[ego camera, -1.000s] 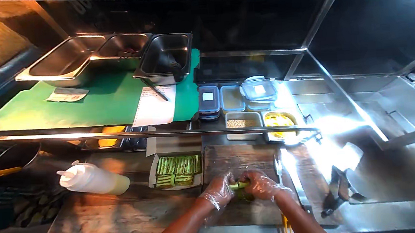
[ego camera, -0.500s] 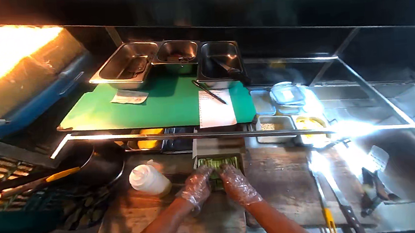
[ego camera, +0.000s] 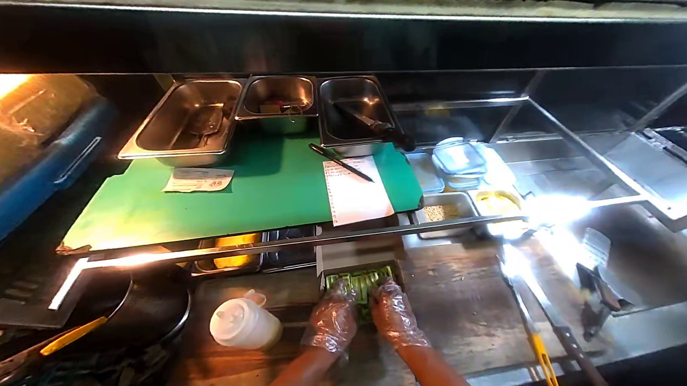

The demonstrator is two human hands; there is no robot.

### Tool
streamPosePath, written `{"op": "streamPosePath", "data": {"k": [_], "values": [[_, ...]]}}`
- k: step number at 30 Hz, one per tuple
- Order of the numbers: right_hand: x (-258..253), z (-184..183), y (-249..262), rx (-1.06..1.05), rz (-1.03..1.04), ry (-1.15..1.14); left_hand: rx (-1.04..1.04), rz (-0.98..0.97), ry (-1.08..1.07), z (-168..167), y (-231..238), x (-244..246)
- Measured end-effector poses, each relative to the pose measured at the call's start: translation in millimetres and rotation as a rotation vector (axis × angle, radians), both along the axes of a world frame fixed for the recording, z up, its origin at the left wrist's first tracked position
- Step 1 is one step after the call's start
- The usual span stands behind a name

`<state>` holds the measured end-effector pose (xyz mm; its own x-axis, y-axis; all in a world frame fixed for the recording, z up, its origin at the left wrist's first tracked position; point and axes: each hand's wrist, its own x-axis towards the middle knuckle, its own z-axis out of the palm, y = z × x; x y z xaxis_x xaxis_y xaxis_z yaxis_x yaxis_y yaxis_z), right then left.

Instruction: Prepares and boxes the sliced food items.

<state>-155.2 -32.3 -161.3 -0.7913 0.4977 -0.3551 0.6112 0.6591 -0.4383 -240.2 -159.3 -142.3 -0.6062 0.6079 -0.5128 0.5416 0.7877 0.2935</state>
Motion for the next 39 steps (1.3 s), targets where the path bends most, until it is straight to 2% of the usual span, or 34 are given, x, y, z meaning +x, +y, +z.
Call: {"op": "streamPosePath", "data": {"k": [2,8,11,20,22,24,26,27,28,30,32,35,37,38,39], "values": [[2.7,0.5,0.6,-0.005,-0.049,0.006,0.020,0.013,0.006,2.8,0.4,2.0],[-13.2,20.3,3.1,-0.050,0.099,-0.058,-0.072,0.045,0.015,19.2,16.8,7.7],[-19.8,17.2,7.5,-0.058,0.134,-0.096,-0.112,0.049,0.040,18.3,19.7,12.3],[-17.5,14.5,4.8,-0.072,0.062,-0.001,-0.088,0.103,0.028,15.3,21.6,17.1],[-1.1,30.8,11.0,-0.007,0.082,0.037,0.030,0.097,-0.021,29.5,3.3,21.6],[41.6,39.3,27.2,0.084,0.052,0.276,0.300,0.170,0.076,48.8,-42.1,39.5],[100.4,36.0,50.2,0.120,-0.007,0.491,0.621,0.383,0.304,58.6,-108.9,57.3],[131.7,30.0,60.6,0.118,-0.042,0.488,0.664,0.546,0.401,60.2,-147.3,56.4],[160.8,22.4,67.7,0.118,-0.080,0.446,0.642,0.718,0.480,55.6,-188.7,44.7],[209.8,0.1,73.3,0.135,-0.119,0.346,0.447,1.039,0.561,28.0,-265.5,3.0],[224.1,-10.9,67.5,0.159,-0.077,0.369,0.221,1.181,0.529,0.4,-297.0,-46.6],[209.8,4.8,43.0,0.050,0.006,0.366,-0.058,1.191,0.503,-57.6,-303.2,-99.0],[197.5,22.6,29.0,0.079,0.018,0.446,-0.278,1.103,0.401,-59.0,-301.5,-116.1],[194.7,29.0,26.3,0.114,0.034,0.503,-0.351,1.091,0.418,-68.3,-314.6,-126.5],[193.8,34.7,25.8,0.143,0.058,0.560,-0.331,1.114,0.493,-85.3,-336.9,-139.2]]}}
